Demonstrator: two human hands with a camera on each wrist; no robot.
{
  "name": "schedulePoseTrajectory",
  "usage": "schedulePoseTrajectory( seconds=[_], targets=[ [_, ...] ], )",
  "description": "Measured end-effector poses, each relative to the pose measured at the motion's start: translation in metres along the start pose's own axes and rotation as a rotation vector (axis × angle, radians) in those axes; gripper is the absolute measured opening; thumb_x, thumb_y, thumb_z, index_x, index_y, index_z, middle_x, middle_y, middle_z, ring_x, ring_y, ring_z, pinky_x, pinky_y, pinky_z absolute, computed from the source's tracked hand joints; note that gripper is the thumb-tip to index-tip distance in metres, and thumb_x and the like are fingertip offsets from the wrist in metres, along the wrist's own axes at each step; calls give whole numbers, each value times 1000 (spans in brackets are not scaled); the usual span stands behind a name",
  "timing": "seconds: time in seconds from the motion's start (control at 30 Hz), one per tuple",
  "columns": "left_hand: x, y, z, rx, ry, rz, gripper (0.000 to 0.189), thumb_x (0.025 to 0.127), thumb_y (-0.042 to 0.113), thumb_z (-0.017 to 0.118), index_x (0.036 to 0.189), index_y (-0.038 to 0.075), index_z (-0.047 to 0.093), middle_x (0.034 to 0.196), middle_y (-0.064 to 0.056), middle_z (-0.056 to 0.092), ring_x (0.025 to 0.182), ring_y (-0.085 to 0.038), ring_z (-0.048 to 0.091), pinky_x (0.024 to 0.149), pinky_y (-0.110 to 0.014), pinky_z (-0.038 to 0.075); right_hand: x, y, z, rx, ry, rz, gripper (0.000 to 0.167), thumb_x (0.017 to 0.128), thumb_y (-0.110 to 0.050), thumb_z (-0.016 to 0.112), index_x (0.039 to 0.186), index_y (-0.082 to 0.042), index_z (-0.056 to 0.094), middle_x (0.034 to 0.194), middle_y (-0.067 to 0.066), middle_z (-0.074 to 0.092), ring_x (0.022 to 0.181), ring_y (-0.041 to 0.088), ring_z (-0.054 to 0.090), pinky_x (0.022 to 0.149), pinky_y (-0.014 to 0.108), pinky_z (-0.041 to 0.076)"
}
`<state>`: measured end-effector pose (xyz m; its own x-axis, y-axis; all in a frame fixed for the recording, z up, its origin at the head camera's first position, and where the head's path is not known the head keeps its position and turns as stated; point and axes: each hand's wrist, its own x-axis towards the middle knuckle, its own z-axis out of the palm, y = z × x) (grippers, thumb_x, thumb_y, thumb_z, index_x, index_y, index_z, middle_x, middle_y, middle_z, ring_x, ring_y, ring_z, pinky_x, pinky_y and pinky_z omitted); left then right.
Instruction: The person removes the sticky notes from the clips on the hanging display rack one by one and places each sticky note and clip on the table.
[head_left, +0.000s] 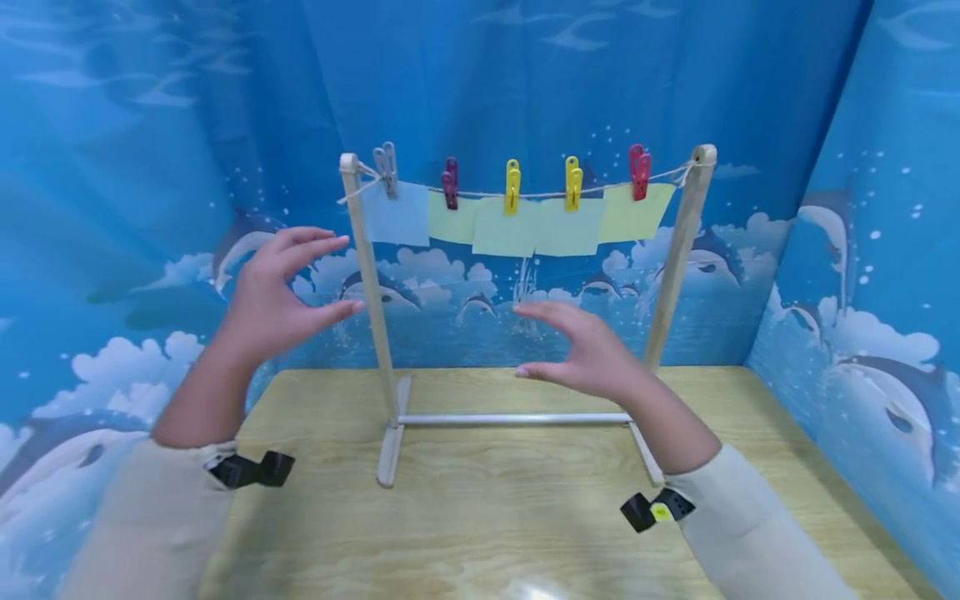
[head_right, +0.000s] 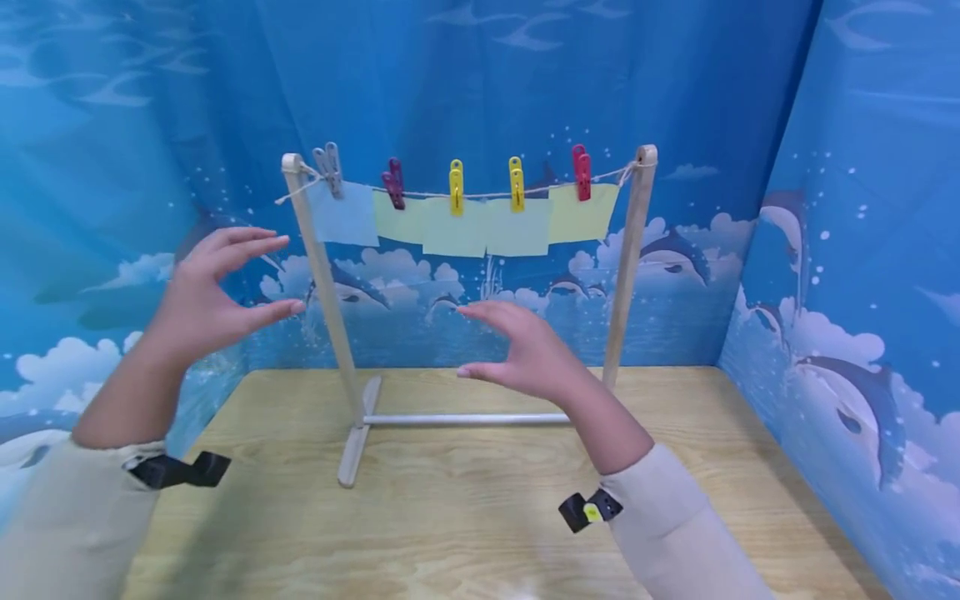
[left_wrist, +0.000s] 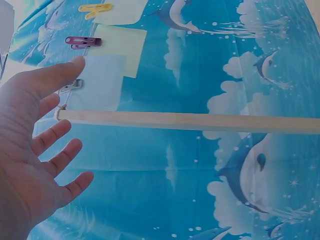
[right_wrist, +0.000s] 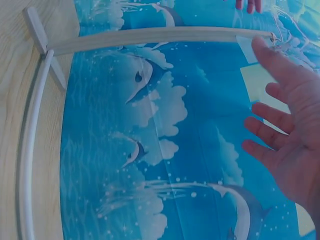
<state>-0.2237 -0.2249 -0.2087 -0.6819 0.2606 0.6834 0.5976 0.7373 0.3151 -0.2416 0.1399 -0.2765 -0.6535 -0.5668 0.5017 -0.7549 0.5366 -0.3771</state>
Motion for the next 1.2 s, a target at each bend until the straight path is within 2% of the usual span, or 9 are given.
schedulePoseTrajectory(
  seconds=[0.13, 0.3, 0.5, 0.6, 0.83, 0.9, 1.07, 1.2],
  targets=[
    [13, 7, -10, -20, 3, -45, 65, 78, 15, 84, 136, 9, 58, 139, -13, 50, 130, -31, 43, 92, -60, 48, 14, -5, 4, 75, 13, 42, 67, 82, -32, 80, 141, -16, 53, 140, 3, 54, 125, 23, 51, 100, 43, 48],
    [26, 11, -20, -27, -6, -97, 63, 80, 21, 82, 138, 13, 57, 141, -7, 50, 127, -26, 46, 95, -53, 48, 32, -9, 12, 256, 29, 109, 59, 88, -31, 74, 141, -16, 53, 140, 1, 54, 122, 20, 54, 100, 39, 49],
    [39, 12, -31, -91, -19, -116, 60, 81, 27, 81, 136, 17, 59, 139, -3, 52, 125, -24, 48, 101, -40, 46, 50, -14, 22, 422, 13, 160, 57, 90, -33, 72, 142, -18, 52, 137, 0, 56, 121, 21, 56, 99, 38, 49],
    [47, 11, -38, -135, -29, -137, 57, 82, 27, 80, 135, 18, 60, 138, -4, 53, 125, -24, 48, 102, -34, 45, 58, -18, 26, 449, -7, 171, 58, 90, -34, 72, 142, -20, 51, 136, -3, 56, 120, 20, 56, 98, 36, 49],
    [67, 11, -52, -203, -79, -294, 58, 83, 36, 77, 137, 24, 59, 139, -6, 53, 122, -27, 54, 94, -32, 52, 75, -29, 32, 455, 18, 203, 56, 90, -34, 71, 141, -22, 52, 134, -5, 57, 117, 14, 57, 93, 30, 52],
    [73, 12, -54, -235, -80, -324, 59, 82, 38, 77, 136, 25, 59, 140, -6, 53, 123, -26, 54, 97, -33, 51, 80, -32, 33, 471, 27, 213, 55, 91, -34, 71, 141, -21, 52, 135, -5, 56, 117, 13, 57, 92, 29, 52],
    [87, 14, -55, -269, -140, -356, 61, 81, 37, 78, 137, 28, 58, 143, -2, 51, 128, -24, 50, 103, -41, 46, 90, -36, 36, 544, 58, 237, 56, 91, -33, 71, 142, -26, 50, 139, -5, 54, 120, 15, 56, 91, 30, 53],
    [100, 20, -57, -267, -202, -370, 66, 77, 38, 80, 138, 29, 56, 142, 0, 53, 125, -23, 53, 104, -42, 44, 97, -38, 38, 585, 114, 262, 57, 90, -33, 71, 143, -26, 50, 138, -6, 55, 120, 11, 56, 91, 29, 53]
  ],
)
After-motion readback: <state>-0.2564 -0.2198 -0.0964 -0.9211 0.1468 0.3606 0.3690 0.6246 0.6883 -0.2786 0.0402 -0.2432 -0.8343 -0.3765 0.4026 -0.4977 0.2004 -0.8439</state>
